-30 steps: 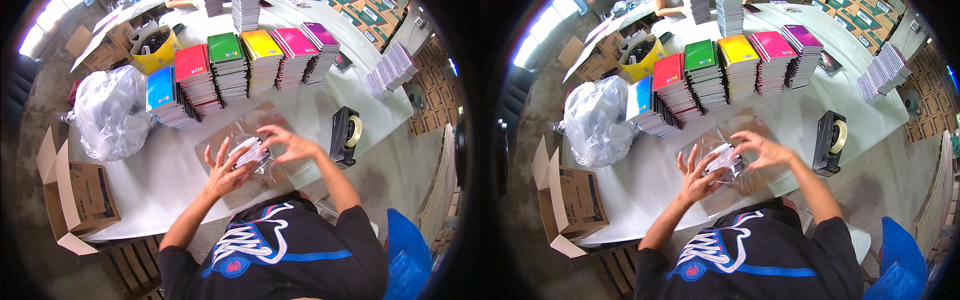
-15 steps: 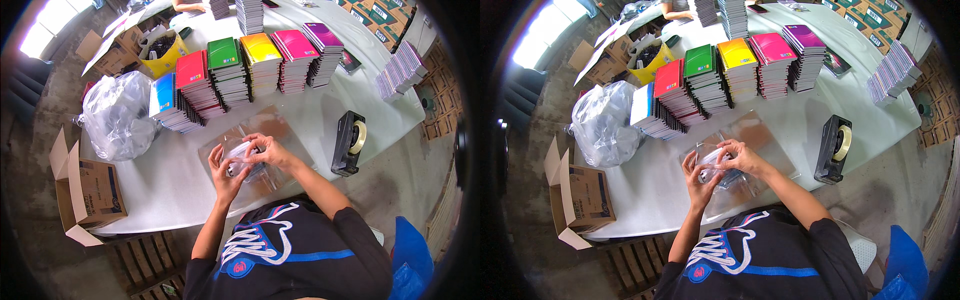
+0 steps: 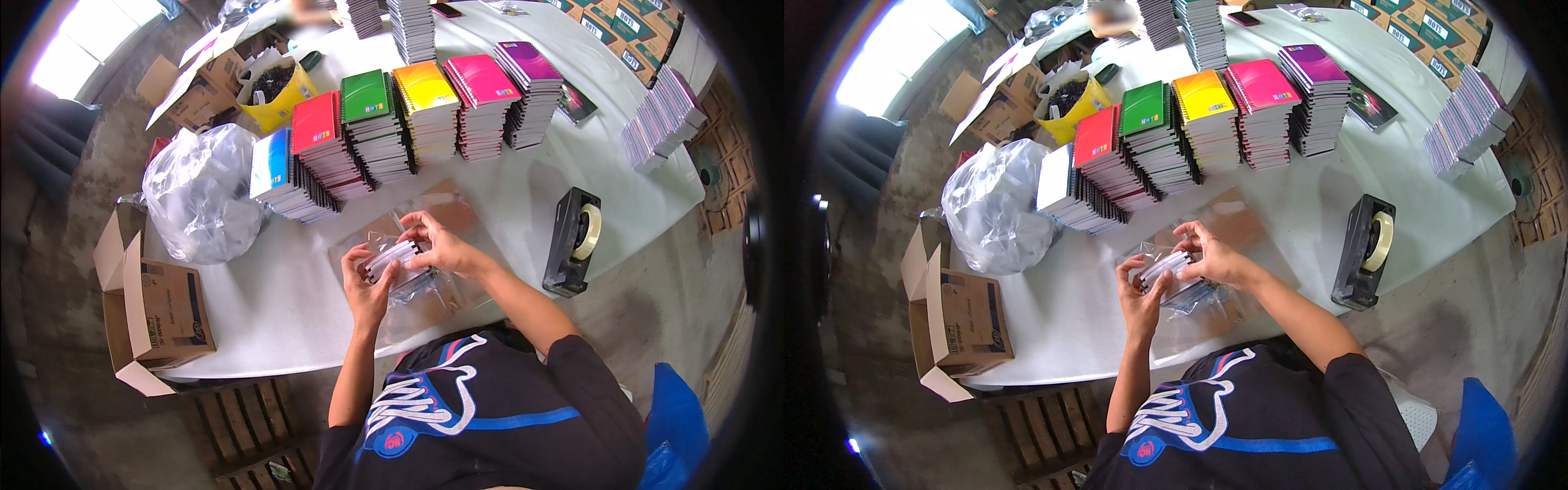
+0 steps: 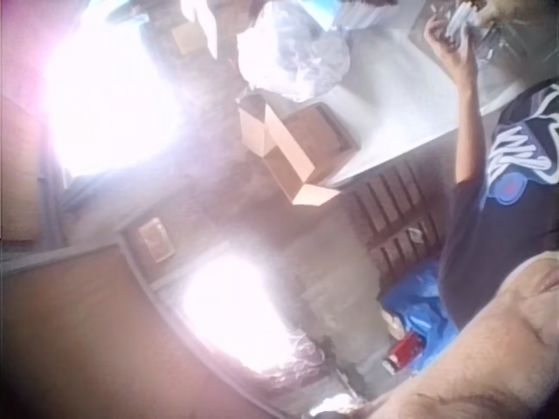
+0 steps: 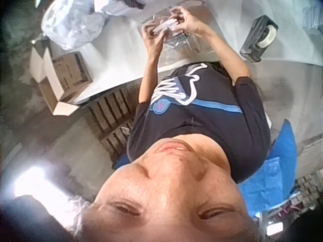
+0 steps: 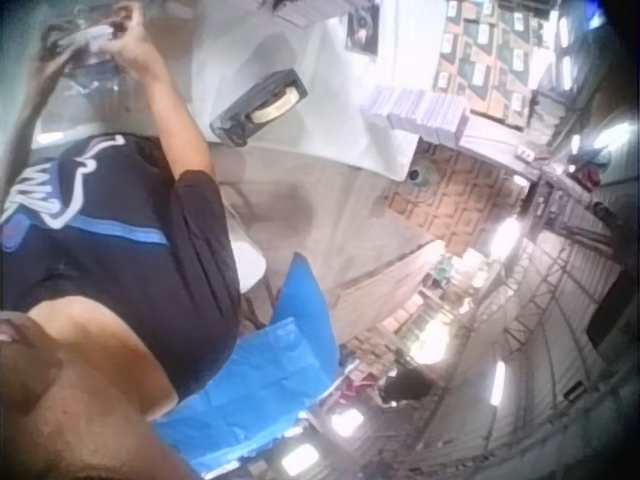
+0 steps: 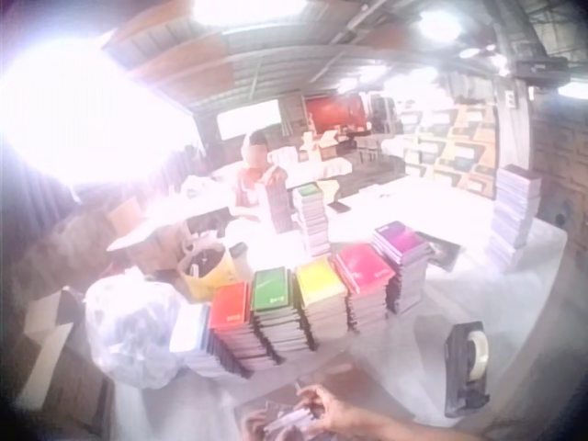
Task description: The person gathers small spiral-bound notebooks of various colors from stacks on a table, places them into clear plastic bags, and seals the bags using a tape dispenser. The person repeats this process for multiple sets of notebooks.
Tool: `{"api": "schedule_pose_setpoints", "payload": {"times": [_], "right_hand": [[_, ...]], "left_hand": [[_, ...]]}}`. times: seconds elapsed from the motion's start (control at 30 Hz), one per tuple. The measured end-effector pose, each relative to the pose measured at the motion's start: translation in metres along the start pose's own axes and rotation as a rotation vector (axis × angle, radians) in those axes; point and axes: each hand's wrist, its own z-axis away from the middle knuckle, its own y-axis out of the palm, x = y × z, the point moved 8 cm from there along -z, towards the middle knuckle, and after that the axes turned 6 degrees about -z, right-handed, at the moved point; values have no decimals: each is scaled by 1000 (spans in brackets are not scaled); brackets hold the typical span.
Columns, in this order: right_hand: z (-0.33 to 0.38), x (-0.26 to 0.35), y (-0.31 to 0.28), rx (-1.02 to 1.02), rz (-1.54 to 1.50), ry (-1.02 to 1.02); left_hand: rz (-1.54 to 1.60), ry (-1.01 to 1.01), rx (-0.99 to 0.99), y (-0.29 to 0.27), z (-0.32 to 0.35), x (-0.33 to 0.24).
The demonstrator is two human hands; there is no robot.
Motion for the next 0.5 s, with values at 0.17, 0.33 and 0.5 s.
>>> {"api": "schedule_pose_setpoints", "payload": {"times": [0.17,0.33,0.5], "right_hand": [[-15,-13,-6,-30,-102,123],[-19,-8,-5,-17,13,141],[-23,1,-11,-21,240,99]], "left_hand": [[-22,-124,140,2,-14,-2],[-163,-352,306,1,-26,16],[102,-306,250,1,-29,21]]}}
